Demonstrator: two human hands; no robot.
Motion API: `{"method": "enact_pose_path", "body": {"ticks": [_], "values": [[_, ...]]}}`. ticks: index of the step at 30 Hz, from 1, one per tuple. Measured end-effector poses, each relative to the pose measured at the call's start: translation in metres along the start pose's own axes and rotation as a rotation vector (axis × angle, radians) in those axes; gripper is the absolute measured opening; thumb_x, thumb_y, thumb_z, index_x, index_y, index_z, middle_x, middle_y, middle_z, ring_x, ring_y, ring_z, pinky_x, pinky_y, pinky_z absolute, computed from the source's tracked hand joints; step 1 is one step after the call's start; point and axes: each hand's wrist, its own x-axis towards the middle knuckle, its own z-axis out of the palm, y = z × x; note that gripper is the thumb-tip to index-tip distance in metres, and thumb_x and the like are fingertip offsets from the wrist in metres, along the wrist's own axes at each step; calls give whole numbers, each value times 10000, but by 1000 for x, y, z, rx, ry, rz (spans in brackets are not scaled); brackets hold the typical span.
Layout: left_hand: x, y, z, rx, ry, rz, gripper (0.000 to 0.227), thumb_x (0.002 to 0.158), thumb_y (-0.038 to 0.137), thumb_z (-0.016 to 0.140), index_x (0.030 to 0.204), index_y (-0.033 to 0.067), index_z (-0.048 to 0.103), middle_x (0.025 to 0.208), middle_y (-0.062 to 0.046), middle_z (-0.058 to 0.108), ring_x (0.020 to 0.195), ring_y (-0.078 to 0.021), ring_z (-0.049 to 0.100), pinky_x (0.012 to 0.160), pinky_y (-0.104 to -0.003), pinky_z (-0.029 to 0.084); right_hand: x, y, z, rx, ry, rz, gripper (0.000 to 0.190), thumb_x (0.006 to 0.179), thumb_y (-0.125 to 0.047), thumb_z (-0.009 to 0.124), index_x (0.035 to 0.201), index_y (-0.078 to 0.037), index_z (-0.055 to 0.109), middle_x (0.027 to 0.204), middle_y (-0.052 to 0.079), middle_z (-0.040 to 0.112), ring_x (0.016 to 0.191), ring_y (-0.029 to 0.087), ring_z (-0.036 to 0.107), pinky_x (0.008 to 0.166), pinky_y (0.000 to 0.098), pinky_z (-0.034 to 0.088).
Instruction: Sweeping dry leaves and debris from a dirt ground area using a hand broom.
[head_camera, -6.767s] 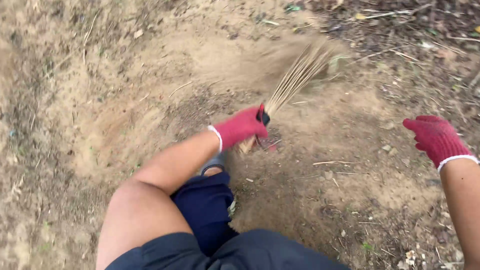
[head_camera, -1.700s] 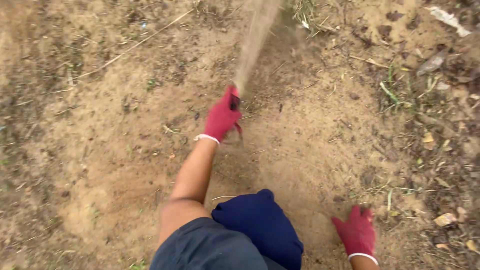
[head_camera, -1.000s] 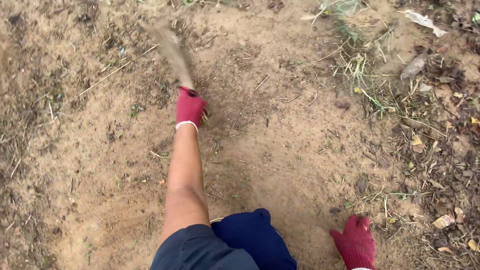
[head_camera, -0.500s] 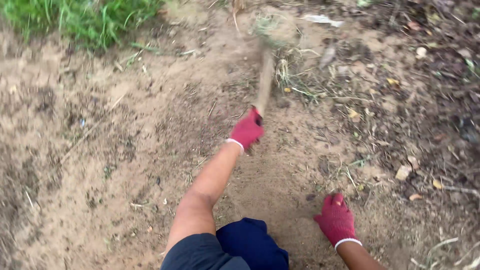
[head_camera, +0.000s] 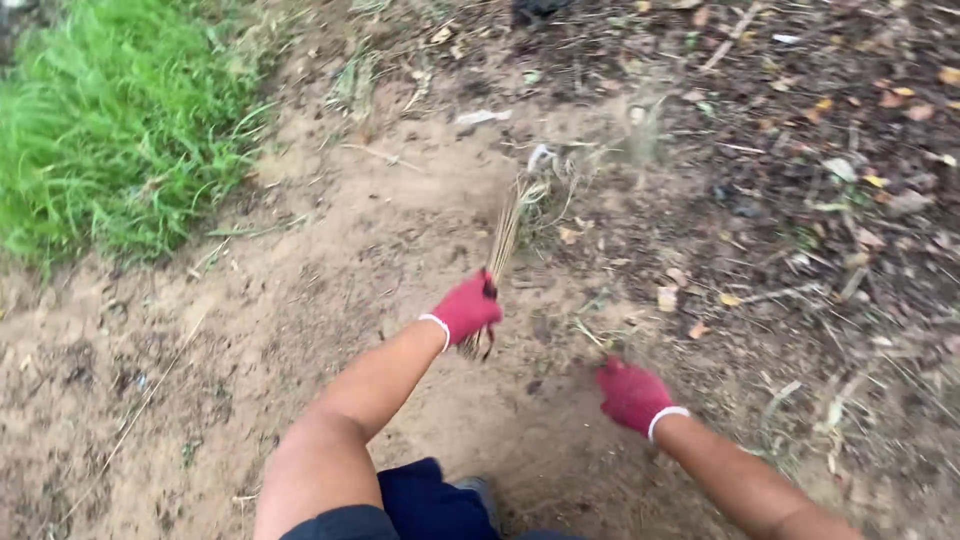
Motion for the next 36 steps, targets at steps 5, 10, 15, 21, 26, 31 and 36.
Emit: {"method": "enact_pose_path", "body": {"ticks": [5,10,15,21,26,31,36], "values": [[-46,169,-36,54,26,-137,618,701,205,765,1280,106,573,952,-177,731,812,-322,720,737,-445,566,-80,114,-49,-79,-13,93,471,902,-292,648,1324,-108,544,1368,157,594,1180,324,668,956,467,568],[-1,-7,27,141,217,-374,650,695,177,812,1256,14,527,957,-219,731,844,-332,724,762,-453,583,-176,203,-72,-289,-121,58,403,941,-379,641,1284,-175,589,1377,105,608,1245,272,645,1015,425,563],[-86,218,143,-14,-86,-333,738,789,229,701,1467,150,419,952,-162,726,851,-269,715,783,-398,554,-176,266,-21,-172,-112,217,544,964,-373,590,1467,-198,476,1590,88,407,1362,301,549,1059,455,538],[-123,240,143,-270,67,-363,817,745,92,710,1495,147,390,877,-120,669,687,-222,650,632,-376,556,-137,290,49,243,299,347,666,897,-486,632,1467,-165,503,1605,149,401,1339,396,539,1072,526,494],[-160,174,227,-497,209,-508,728,758,29,696,1434,50,427,949,-116,659,749,-221,667,647,-392,570,-144,278,43,89,98,299,573,910,-495,617,1405,-211,559,1557,101,474,1356,354,550,1065,487,518],[-162,290,276,-332,68,-246,777,792,197,771,1475,80,418,1006,-106,665,878,-233,666,766,-381,560,-131,237,36,277,329,165,610,917,-569,657,1342,-134,603,1349,171,623,1193,351,627,973,481,529],[-167,364,276,-273,-314,-46,1018,750,472,751,1490,17,219,1029,-164,678,892,-313,690,768,-428,580,-150,190,-14,1679,140,144,599,922,-348,737,1353,34,570,919,77,715,719,153,654,630,363,560]]}}
